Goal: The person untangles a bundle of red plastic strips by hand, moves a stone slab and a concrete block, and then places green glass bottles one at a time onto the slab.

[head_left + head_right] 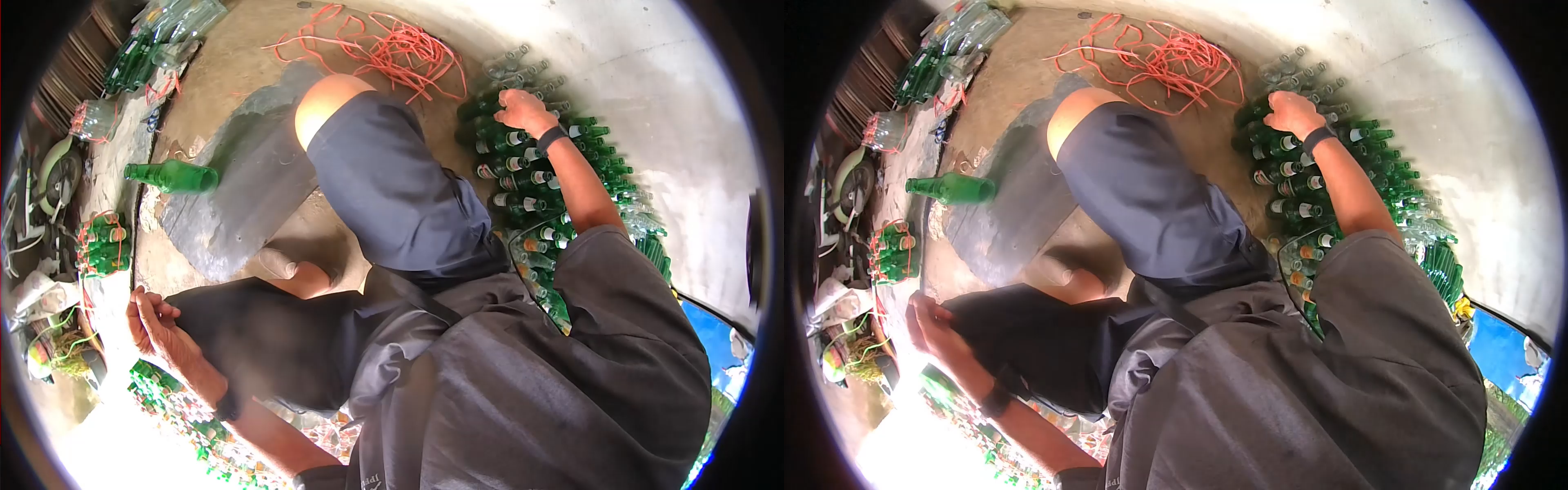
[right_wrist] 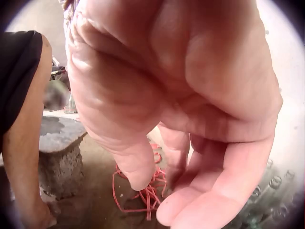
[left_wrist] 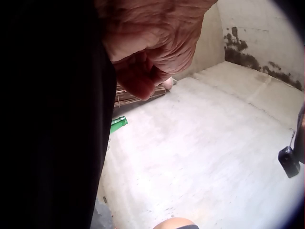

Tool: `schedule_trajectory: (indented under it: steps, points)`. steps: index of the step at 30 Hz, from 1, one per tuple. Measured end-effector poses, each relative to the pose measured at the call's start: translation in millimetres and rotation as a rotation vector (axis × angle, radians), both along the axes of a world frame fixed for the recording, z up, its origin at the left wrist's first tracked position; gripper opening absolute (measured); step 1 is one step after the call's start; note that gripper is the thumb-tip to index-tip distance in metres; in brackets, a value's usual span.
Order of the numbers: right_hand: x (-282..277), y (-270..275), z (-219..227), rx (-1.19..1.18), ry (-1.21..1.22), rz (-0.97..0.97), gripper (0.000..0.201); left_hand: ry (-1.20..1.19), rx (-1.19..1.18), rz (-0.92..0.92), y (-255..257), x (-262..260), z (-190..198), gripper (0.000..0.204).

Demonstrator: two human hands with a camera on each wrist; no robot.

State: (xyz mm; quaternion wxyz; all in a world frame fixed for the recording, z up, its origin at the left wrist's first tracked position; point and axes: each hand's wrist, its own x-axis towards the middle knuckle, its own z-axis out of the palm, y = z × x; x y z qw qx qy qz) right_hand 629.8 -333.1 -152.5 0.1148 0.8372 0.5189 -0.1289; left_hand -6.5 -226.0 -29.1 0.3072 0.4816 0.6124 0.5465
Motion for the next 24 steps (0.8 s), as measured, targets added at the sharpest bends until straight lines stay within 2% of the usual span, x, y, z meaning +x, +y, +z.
schedule_trajectory:
  steps: [1, 3, 8, 10, 12, 13, 14, 16, 24]
  points:
    - [0, -3, -3, -0.002, 0.004, -0.003, 0.035, 0.004, -0.002, -0.003, 1, 0, -1, 0.017]
    - [-6, -8, -7, -0.096, 0.045, -0.135, 0.044, 0.017, 0.005, -0.017, 2, 1, -1, 0.016]
    - [2, -25, -46, -0.034, 0.048, -0.128, 0.041, 0.044, 0.003, 0.005, 0, 8, 2, 0.018]
    - [3, -30, -58, 0.063, 0.061, -0.141, 0.039, 0.048, 0.002, 0.011, -1, 6, 0, 0.018]
    - [7, -34, -66, 0.099, 0.047, -0.099, 0.039, 0.045, -0.008, -0.009, 0, -3, -5, 0.018]
    - [8, -32, -69, 0.137, 0.032, -0.056, 0.038, -0.034, -0.008, -0.1, 2, -13, -6, 0.017]
    - [8, -32, -71, 0.156, 0.027, -0.065, 0.037, -0.004, 0.018, -0.096, 1, -21, -11, 0.017]
    - [9, -33, -75, 0.194, 0.034, -0.048, 0.036, 0.058, 0.021, -0.041, -5, -3, -2, 0.018]
    - [3, -26, -69, 0.197, 0.004, -0.036, 0.035, 0.049, 0.016, -0.04, -12, 7, 10, 0.017]
